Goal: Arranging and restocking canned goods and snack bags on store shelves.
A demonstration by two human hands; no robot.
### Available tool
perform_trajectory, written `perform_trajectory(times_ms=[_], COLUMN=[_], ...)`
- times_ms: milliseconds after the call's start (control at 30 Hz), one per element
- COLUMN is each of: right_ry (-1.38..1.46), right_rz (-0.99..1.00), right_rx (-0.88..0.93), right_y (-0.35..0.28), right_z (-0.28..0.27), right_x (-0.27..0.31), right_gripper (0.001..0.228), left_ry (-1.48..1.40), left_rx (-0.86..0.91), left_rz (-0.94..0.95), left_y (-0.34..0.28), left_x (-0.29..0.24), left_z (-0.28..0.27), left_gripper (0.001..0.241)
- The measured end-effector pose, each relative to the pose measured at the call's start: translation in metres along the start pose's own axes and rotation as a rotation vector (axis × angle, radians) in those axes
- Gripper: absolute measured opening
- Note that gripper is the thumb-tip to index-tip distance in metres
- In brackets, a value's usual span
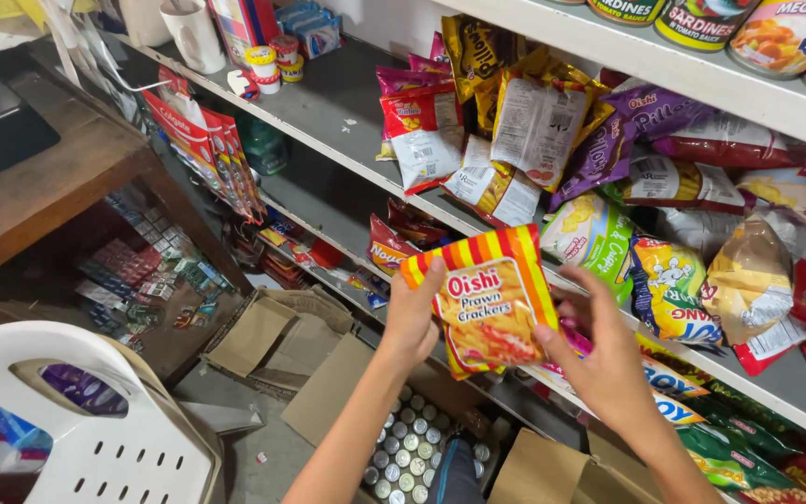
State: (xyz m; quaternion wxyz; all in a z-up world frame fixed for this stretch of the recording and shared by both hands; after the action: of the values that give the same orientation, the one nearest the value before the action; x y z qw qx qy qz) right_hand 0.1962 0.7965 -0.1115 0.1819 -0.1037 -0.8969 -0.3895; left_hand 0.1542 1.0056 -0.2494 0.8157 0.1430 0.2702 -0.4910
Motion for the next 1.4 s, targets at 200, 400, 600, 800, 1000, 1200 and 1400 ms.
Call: perform_trajectory(times_ms=[200, 400, 600, 800, 1000, 1200, 1400], right_ry=[0.057, -0.007, 0.069, -0.288, -0.733, -0.893, -0.682], right_rz=[0.247, 0.166, -0.172, -0.125, -0.221, -0.228, -0.347], right_rx=[-0.005, -0.054, 0.16, 0.011, -0.021, -0.001, -0.084], right_y=[-0.023, -0.024, 0.003, 0.105, 0.16, 0.159, 0.139], right_z=[0.036, 0.064, 0.098, 0.075, 0.078, 0.08, 0.043], right_x=[-0.017, -0.02, -0.041, -0.1, -0.125, -0.17, -0.118], right_gripper=[0.034, 0.027, 0.024, 0.039, 0.076, 0.047, 0.029], left_ry=[0.02, 0.069, 0.121, 0.058, 0.068, 0.392, 0.551], left_rx=[-0.1, -0.289, -0.384, -0.433, -0.373, -0.38, -0.417], left_rz=[0.143, 0.078, 0.107, -0.206, -0.353, -0.154, 0.03], left_y=[-0.036, -0.05, -0.055, -0.083, -0.104, -0.102, -0.09], left_x=[-0.004, 0.006, -0.008, 0.006, 0.029, -0.021, -0.041], left_z=[0.023, -0.01, -0.07, -0.118, -0.129, -0.112, -0.124], left_gripper=[0.036, 0.036, 0.044, 0.043, 0.058, 0.119, 0.112])
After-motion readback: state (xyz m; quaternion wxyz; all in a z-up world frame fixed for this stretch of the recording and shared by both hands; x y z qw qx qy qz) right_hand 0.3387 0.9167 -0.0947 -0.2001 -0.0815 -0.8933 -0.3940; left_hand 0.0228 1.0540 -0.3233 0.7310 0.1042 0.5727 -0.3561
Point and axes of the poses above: each hand's wrist, its own y-axis towards the middle knuckle, its own z-axis out of the palm, x = y × z, the point moved 7 cm from there along y, towards the middle knuckle, and after that the axes turned 10 degrees about -z, right-handed, at the moved point
